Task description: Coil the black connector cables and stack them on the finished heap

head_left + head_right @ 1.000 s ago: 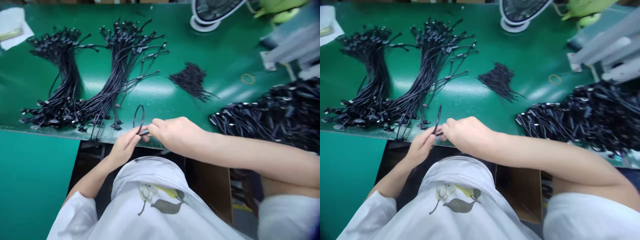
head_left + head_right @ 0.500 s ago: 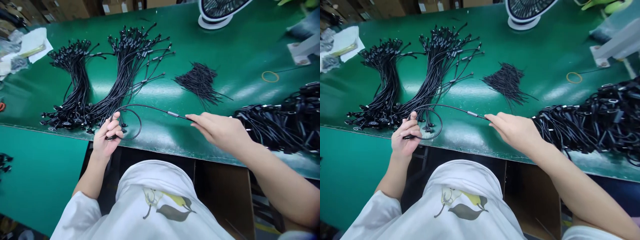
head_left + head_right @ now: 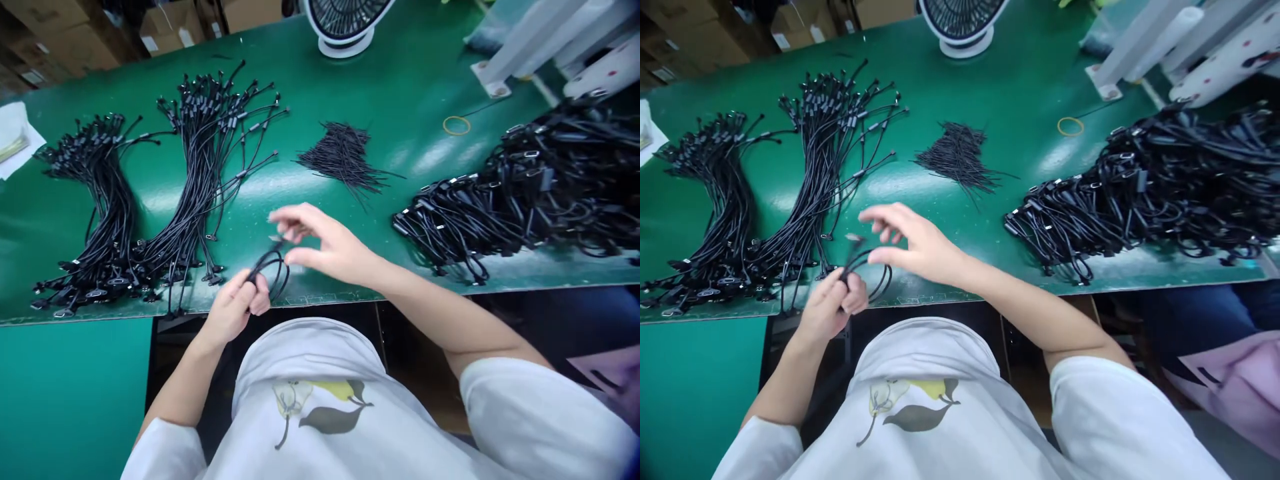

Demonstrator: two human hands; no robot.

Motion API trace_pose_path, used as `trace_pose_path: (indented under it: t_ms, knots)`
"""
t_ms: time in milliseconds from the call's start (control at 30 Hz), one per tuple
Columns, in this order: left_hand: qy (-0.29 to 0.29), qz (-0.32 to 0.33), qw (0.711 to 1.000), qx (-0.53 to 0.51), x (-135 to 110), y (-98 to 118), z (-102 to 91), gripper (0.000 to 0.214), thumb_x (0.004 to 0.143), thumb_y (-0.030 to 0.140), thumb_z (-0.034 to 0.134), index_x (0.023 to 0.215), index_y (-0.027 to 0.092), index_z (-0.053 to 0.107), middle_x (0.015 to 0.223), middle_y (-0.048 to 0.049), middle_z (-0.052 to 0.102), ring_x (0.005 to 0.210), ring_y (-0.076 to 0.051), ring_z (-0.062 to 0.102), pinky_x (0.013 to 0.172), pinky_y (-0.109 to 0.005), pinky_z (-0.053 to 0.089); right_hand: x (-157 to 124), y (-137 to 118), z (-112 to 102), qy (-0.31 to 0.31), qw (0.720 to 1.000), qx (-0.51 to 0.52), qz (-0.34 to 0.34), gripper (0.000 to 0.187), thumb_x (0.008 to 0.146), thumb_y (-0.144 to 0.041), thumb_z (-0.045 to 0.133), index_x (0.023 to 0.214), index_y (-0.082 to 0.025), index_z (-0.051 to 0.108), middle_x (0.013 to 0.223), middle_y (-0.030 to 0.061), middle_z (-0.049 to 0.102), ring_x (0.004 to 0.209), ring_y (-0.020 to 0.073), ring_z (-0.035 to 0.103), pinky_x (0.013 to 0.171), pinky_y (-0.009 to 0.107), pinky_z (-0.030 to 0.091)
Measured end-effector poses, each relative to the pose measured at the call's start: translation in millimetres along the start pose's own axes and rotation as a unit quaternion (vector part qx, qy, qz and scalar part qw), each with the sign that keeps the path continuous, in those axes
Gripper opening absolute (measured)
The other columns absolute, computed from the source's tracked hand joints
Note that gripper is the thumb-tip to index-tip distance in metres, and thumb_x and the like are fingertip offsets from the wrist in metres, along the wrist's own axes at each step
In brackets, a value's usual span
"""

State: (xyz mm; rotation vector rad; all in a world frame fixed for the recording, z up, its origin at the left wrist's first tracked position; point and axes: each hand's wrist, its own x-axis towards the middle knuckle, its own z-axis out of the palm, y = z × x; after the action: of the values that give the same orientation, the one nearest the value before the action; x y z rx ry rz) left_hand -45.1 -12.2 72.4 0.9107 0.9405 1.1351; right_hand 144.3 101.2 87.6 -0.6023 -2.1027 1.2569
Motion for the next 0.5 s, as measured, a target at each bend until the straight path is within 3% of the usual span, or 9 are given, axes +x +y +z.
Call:
trace_pose_path:
  t_ms: [67,100,200,267,400,500]
  knots:
    - [0.036,-0.004,0.995,-0.092,3,-1,3.7,0.028,0.091,0.043,0.058,0.080,0.018,0.055,0.056,0.0062,0.038,0.046,-0.007,0.034,0.046,-0.020,0.032,-1,14,15,0.028,0.982,0.157,0.099,0.046,0.087,-0.061,0.054,0.090,-0.015,0.060,0.085,0.0038,0.061,0.078,0.0129,0.056,0.071,0.026,0.046]
    - [0.044,-0.016,0.993,-0.111,4,-4,6.8,0.030,0.089,0.044,0.060,0.077,0.017,0.054,0.059,0.0051,0.040,0.047,-0.007,0.037,0.048,-0.021,0.034,-3,19,25,0.041,0.959,0.236,0.150,0.050,0.086,-0.065,0.052,0.080,-0.016,0.057,0.074,0.0012,0.057,0.068,0.0109,0.052,0.064,0.025,0.044]
    - [0.037,-0.055,0.992,-0.107,7,-19,18.4,0.041,0.086,0.050,0.061,0.066,0.017,0.049,0.067,-0.0003,0.048,0.064,-0.014,0.053,0.065,-0.029,0.043,-7,23,52,0.148,0.857,0.424,0.251,0.054,0.080,-0.068,0.058,0.067,-0.018,0.044,0.056,-0.0076,0.035,0.047,0.0045,0.027,0.045,0.020,0.028]
    - [0.061,-0.046,0.994,-0.080,7,-31,24.2,0.045,0.086,0.053,0.060,0.063,0.017,0.046,0.070,-0.0012,0.048,0.071,-0.016,0.053,0.074,-0.032,0.043,-8,18,61,0.217,0.807,0.487,0.252,0.054,0.073,-0.064,0.069,0.068,-0.019,0.042,0.056,-0.0091,0.030,0.047,0.0033,0.022,0.043,0.018,0.025]
    - [0.131,-0.018,0.991,-0.036,7,-43,23.0,0.046,0.085,0.053,0.062,0.060,0.017,0.046,0.079,-0.0039,0.052,0.083,-0.018,0.050,0.080,-0.031,0.041,-10,5,62,0.177,0.794,0.533,0.230,0.046,0.071,-0.056,0.076,0.090,-0.019,0.056,0.077,-0.0012,0.056,0.066,0.0090,0.052,0.053,0.020,0.044]
    - [0.084,-0.095,0.989,-0.077,6,-46,18.7,0.047,0.081,0.053,0.065,0.058,0.017,0.044,0.072,-0.0030,0.052,0.077,-0.018,0.051,0.074,-0.031,0.042,-12,-2,59,0.136,0.795,0.538,0.246,0.046,0.074,-0.052,0.074,0.100,-0.021,0.054,0.099,0.0046,0.063,0.085,0.0151,0.061,0.054,0.021,0.050]
